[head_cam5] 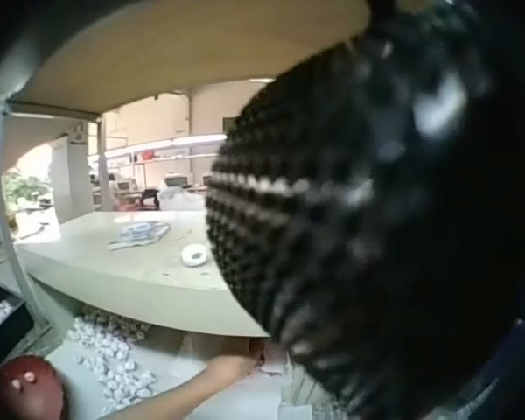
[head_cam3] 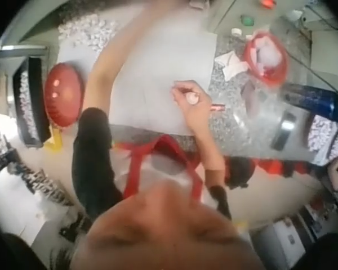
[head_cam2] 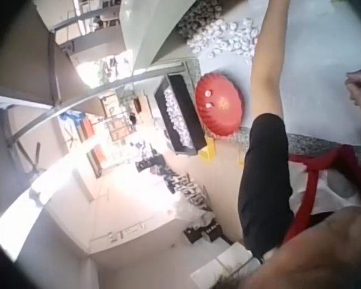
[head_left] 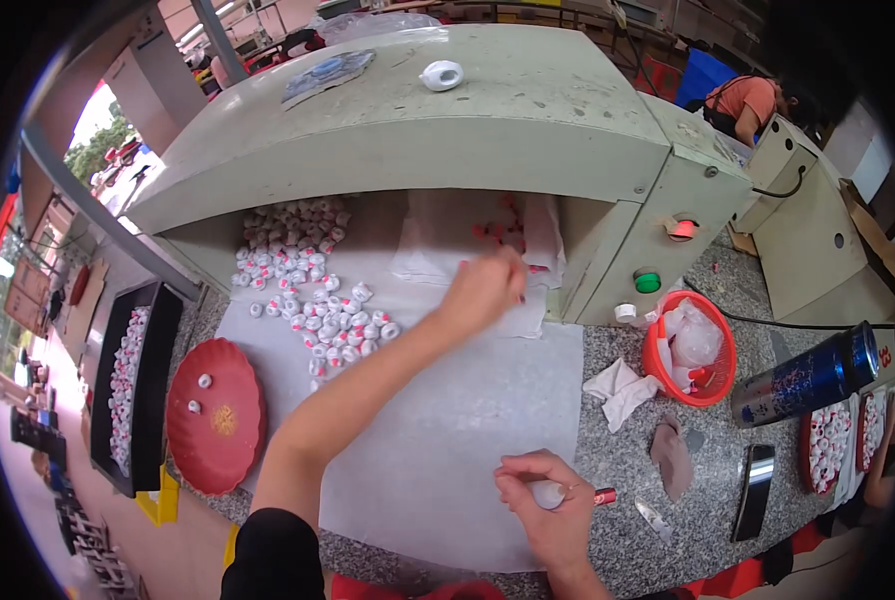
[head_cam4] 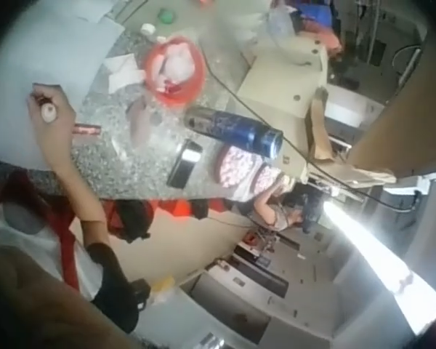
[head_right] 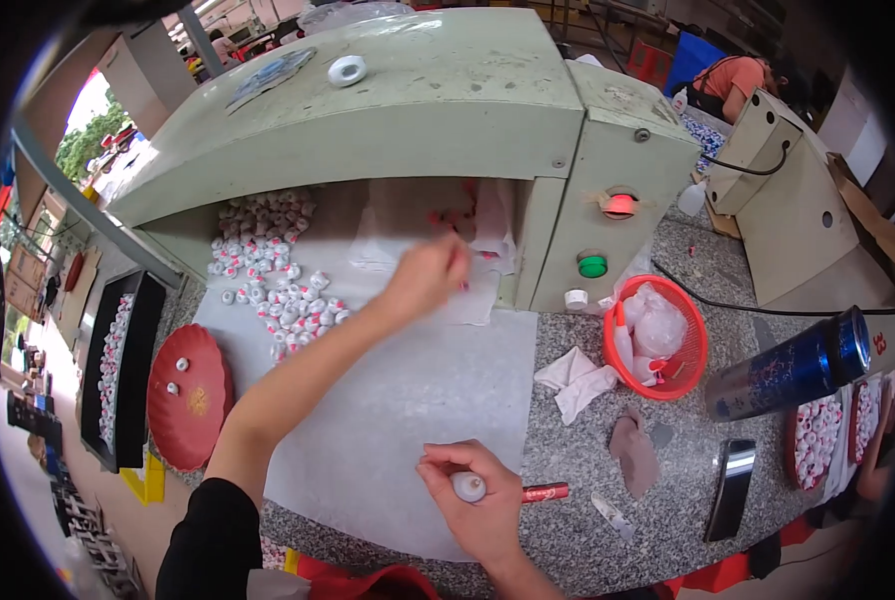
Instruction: Gluing small pink bows onto white round plastic toy components at a factory workbench.
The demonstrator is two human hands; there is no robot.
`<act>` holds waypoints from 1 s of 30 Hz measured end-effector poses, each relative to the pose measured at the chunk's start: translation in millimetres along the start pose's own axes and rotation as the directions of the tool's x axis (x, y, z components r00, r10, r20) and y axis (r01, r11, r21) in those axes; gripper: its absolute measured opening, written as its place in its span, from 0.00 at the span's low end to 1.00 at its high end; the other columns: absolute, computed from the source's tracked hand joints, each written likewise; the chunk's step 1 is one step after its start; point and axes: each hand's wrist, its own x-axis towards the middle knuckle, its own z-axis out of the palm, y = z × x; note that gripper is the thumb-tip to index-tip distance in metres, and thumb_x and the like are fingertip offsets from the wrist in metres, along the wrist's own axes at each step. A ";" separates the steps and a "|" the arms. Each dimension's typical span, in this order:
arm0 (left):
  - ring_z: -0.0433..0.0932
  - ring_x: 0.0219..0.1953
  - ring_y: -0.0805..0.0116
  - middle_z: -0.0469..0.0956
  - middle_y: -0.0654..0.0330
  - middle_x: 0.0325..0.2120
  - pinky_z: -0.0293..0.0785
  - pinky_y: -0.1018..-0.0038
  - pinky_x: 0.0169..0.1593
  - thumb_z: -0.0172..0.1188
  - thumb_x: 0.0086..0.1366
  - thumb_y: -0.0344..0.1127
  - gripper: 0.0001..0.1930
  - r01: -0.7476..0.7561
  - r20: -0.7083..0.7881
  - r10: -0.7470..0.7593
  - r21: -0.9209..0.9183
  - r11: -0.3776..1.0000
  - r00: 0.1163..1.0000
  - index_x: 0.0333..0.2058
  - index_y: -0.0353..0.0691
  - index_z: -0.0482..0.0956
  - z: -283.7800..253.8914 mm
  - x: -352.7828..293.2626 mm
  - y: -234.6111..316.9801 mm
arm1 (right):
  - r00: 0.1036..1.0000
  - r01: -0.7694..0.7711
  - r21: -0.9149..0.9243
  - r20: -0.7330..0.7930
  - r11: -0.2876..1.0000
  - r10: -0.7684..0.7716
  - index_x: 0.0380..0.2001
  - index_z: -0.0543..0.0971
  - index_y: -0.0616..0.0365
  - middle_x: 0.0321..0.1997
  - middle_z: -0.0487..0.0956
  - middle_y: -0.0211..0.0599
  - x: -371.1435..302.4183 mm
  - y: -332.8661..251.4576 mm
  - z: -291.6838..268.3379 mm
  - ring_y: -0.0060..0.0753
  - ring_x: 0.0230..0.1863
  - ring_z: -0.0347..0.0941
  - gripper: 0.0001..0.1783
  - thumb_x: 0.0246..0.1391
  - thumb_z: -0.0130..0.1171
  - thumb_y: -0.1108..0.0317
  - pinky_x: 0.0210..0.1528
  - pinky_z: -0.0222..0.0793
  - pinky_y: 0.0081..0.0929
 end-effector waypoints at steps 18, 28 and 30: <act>0.66 0.45 0.53 0.68 0.54 0.41 0.62 0.62 0.47 0.53 0.57 0.38 0.12 0.139 -0.347 0.173 0.712 0.688 0.922 0.39 0.44 0.76 -96.0 -101.8 -99.0 | 0.993 0.099 -0.031 -0.057 0.995 -0.101 0.32 0.76 0.63 0.25 0.76 0.30 -4.8 4.6 5.4 0.16 0.22 0.69 0.08 0.44 0.59 0.77 0.23 0.64 0.12; 0.70 0.38 0.57 0.70 0.56 0.38 0.65 0.64 0.43 0.55 0.50 0.24 0.14 -0.046 -0.030 0.062 0.384 0.922 0.998 0.37 0.41 0.76 -88.6 -158.6 -33.3 | 0.967 0.139 -0.129 -0.198 0.982 -0.163 0.32 0.76 0.62 0.24 0.75 0.29 10.2 8.6 -13.4 0.15 0.21 0.68 0.09 0.44 0.60 0.74 0.20 0.61 0.12; 0.70 0.37 0.57 0.70 0.55 0.37 0.66 0.64 0.41 0.55 0.48 0.23 0.15 -0.060 -0.006 0.066 0.339 0.939 0.998 0.37 0.41 0.76 -89.6 -163.5 -23.0 | 0.971 0.110 -0.139 -0.196 0.984 -0.136 0.33 0.75 0.62 0.25 0.74 0.28 15.0 9.5 -16.7 0.15 0.21 0.68 0.11 0.42 0.60 0.75 0.20 0.62 0.12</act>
